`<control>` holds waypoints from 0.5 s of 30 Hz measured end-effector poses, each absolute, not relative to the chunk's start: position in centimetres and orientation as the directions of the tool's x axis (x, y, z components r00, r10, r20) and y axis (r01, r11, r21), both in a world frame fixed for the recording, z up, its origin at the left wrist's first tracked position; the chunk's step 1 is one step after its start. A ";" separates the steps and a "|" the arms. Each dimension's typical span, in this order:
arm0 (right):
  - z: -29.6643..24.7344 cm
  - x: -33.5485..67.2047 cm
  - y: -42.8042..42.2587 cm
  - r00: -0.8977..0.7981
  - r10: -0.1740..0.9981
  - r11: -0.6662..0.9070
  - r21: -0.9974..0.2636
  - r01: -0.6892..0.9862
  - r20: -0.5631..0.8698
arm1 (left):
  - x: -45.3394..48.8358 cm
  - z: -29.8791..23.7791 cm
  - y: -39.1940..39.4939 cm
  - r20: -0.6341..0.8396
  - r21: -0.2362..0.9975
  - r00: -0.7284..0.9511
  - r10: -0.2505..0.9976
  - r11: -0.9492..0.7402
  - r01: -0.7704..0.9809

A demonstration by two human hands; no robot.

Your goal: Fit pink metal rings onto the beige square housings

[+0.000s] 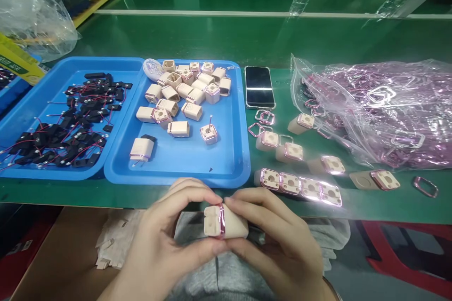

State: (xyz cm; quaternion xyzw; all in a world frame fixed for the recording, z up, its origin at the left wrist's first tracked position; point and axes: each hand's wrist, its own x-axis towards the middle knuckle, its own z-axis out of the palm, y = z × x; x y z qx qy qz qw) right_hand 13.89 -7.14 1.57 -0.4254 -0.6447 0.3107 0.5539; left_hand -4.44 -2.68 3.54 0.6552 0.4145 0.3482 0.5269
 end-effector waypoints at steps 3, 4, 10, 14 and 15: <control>2.0 14.5 -7.3 -0.107 0.892 0.450 -0.847 0.283 0.439 | -5.0 4.3 -2.4 0.067 0.926 0.492 0.868 -0.237 0.293; 2.0 14.6 -7.4 -0.121 0.891 0.454 -0.843 0.289 0.438 | -5.1 4.5 -2.3 0.103 0.907 0.512 0.853 -0.292 0.304; 2.6 15.0 -7.8 -0.181 0.875 0.484 -0.786 0.385 0.450 | -4.7 5.3 -2.2 0.225 0.871 0.533 0.815 -0.414 0.266; 2.9 15.7 -8.3 -0.228 0.878 0.478 -0.755 0.448 0.420 | -4.9 5.2 -2.5 0.231 0.880 0.556 0.798 -0.415 0.230; 3.0 16.1 -8.6 -0.215 0.884 0.466 -0.748 0.473 0.415 | -5.3 5.1 -2.6 0.233 0.873 0.550 0.802 -0.421 0.245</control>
